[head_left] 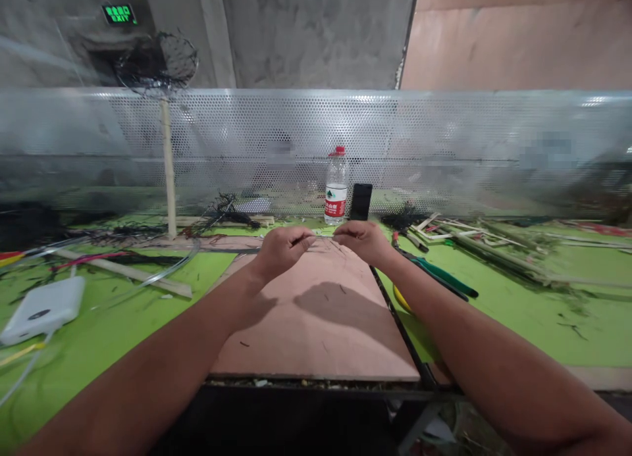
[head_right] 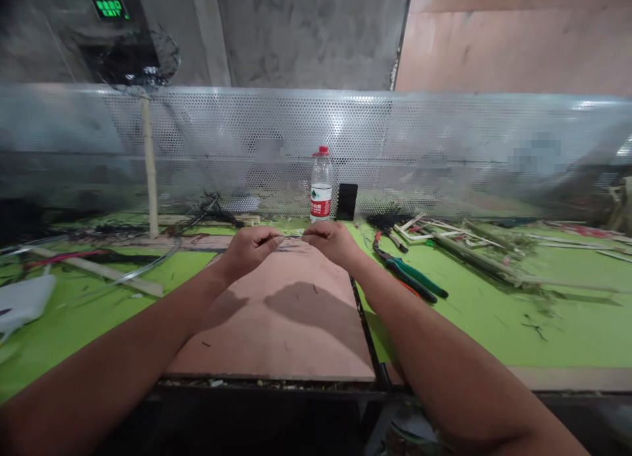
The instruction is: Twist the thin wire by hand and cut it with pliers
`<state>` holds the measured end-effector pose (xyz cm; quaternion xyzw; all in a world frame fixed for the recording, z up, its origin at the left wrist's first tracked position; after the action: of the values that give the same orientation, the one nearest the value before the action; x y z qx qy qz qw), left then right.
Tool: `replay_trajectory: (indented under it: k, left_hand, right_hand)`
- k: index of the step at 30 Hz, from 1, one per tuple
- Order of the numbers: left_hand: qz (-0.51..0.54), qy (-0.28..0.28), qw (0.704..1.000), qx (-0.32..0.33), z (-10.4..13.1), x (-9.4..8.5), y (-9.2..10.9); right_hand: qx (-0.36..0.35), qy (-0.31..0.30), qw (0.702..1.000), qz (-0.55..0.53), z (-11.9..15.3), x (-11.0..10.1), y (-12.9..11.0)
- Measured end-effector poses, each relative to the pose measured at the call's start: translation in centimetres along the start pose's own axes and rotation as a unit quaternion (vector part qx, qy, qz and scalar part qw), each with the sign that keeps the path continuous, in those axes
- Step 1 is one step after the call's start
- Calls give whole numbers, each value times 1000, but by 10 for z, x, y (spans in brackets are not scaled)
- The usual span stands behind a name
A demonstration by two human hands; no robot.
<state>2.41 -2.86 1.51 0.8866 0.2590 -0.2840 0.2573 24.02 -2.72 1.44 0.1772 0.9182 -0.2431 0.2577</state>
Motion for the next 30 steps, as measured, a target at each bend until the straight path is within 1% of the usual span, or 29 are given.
replay_trajectory:
  k: [3,5,8,10,11,15,18,20,23,27,30]
  left_hand:
    - [36,-40,999,-2,-3,-3,-5]
    - [36,-57,998,-1,-5,-5,-5]
    - [10,-48,998,44,-7,-5,-3]
    - [22,-48,996,70,-7,-2,-2]
    - [38,-55,995,70,-7,0,-3]
    - [89,-97,991,10,-5,5,-4]
    - [127,-139,981,-50,-4,4,-4]
    - [150,-188,966,-92,-4,2,-2]
    - [160,-265,940,-145,-4,-2,0]
    - [181,-326,905,-207,-3,-2,1]
    - [202,-355,884,-229,-2,1,-1]
  right_hand:
    - [-19,-19,1000,-4,-2,-3,-4]
    - [-36,-22,999,14,-2,-3,-7]
    - [-59,-29,996,52,-2,-2,-8]
    - [-68,-36,995,71,-1,-1,-7]
    - [-71,-39,994,79,-1,0,-7]
    - [-83,-60,989,103,1,0,-5]
    - [-83,-73,988,112,1,-1,-6]
    - [-94,-84,985,114,1,0,-7]
    - [-138,-112,976,124,1,1,-9]
    - [-187,-144,959,155,1,4,-8]
    - [-202,-150,954,162,2,5,-7]
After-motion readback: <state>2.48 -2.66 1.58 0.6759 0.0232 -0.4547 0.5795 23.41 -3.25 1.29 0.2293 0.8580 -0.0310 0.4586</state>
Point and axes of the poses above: each hand's wrist, its own z-axis away from the middle knuckle, its own x-axis out of the palm, y = z × x, the point moved 1 cm from there along -z, towards the middle knuckle, and after that the axes turned 8 degrees about -x, right-handed, at the moved point
